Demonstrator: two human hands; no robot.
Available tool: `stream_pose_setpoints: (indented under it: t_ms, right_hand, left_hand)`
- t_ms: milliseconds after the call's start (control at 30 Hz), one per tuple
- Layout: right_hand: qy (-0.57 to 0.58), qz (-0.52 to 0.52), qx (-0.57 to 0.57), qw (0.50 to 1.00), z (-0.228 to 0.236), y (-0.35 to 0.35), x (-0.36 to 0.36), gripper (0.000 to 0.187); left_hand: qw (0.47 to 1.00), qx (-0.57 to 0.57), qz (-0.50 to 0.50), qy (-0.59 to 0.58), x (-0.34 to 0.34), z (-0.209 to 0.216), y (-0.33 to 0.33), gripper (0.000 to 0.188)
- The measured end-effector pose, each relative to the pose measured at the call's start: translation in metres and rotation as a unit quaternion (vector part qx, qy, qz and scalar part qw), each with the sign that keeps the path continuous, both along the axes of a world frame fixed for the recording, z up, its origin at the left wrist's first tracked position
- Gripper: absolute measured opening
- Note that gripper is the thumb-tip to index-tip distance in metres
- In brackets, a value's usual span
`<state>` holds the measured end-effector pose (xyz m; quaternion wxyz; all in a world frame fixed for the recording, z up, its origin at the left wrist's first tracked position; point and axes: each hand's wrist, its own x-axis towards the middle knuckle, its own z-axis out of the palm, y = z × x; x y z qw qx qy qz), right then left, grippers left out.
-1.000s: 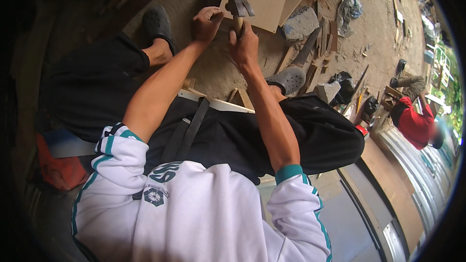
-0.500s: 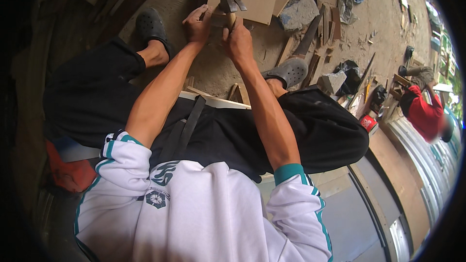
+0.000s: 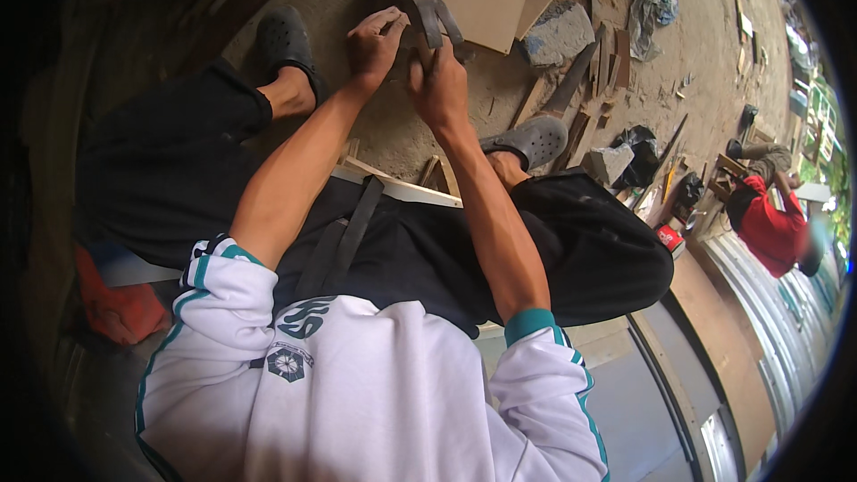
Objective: The person assembles a small wooden box by hand, using a hammer to drive nails into the joints. They repeatedly align the wooden panels, hammer the nails, and inspect the structure to ensure stability.
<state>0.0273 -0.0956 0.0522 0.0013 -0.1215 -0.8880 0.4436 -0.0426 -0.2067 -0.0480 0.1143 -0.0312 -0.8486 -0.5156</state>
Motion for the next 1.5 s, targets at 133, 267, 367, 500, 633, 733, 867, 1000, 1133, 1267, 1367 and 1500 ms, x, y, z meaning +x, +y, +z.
stream_pose_setpoints:
  t_ms: [133, 267, 367, 500, 633, 733, 867, 1000, 1133, 1267, 1367, 1500]
  right_hand:
    - [0.041, 0.037, 0.03, 0.998, 0.0, -0.004, 0.002, 0.031]
    - [0.0, 0.052, 0.054, 0.997, -0.002, 0.0, -0.005, 0.028]
    - [0.035, 0.054, 0.056, 0.996, -0.002, 0.003, -0.002, 0.042]
    - [0.051, 0.073, 0.061, 0.994, -0.019, 0.005, 0.003, 0.052]
    - [-0.052, 0.052, 0.05, 0.996, -0.006, 0.006, 0.0, 0.046]
    - [-0.01, -0.011, 0.036, 0.999, -0.005, 0.007, -0.001, 0.034]
    - [0.003, -0.06, 0.051, 0.997, -0.02, 0.024, 0.004, 0.031]
    - [-0.009, -0.107, 0.02, 0.994, -0.029, 0.034, 0.01, 0.029]
    - [-0.039, -0.107, 0.008, 0.993, -0.037, 0.036, 0.009, 0.027]
    - [-0.034, -0.105, -0.013, 0.994, -0.024, 0.026, 0.013, 0.024]
    - [-0.017, -0.071, -0.016, 0.997, -0.021, 0.022, 0.017, 0.031]
    - [-0.028, -0.041, -0.011, 0.999, -0.012, 0.015, 0.014, 0.031]
  left_hand:
    - [0.999, -0.033, 0.0, 0.012, 0.0, -0.001, 0.0, 0.017]
    - [0.998, -0.055, -0.027, 0.034, -0.001, -0.003, -0.006, 0.015]
    - [0.999, -0.021, -0.023, 0.038, -0.004, -0.009, 0.0, 0.015]
    - [0.999, -0.007, -0.017, 0.05, -0.002, -0.017, -0.002, 0.015]
    - [0.997, 0.008, -0.046, 0.055, 0.0, -0.016, -0.011, 0.02]
    - [0.998, 0.032, -0.05, 0.016, -0.003, -0.005, -0.004, 0.021]
    - [0.99, -0.007, -0.111, 0.084, 0.0, -0.011, -0.019, 0.024]
    - [0.99, 0.064, -0.103, -0.068, -0.026, -0.014, -0.021, 0.037]
    - [0.968, 0.1, -0.151, -0.172, -0.09, -0.016, -0.011, 0.058]
    - [0.961, -0.091, -0.155, -0.21, -0.128, -0.025, 0.022, 0.098]
    - [0.935, -0.162, -0.202, -0.242, -0.134, -0.04, 0.038, 0.099]
    - [0.943, -0.059, -0.222, -0.242, -0.129, -0.053, 0.034, 0.089]
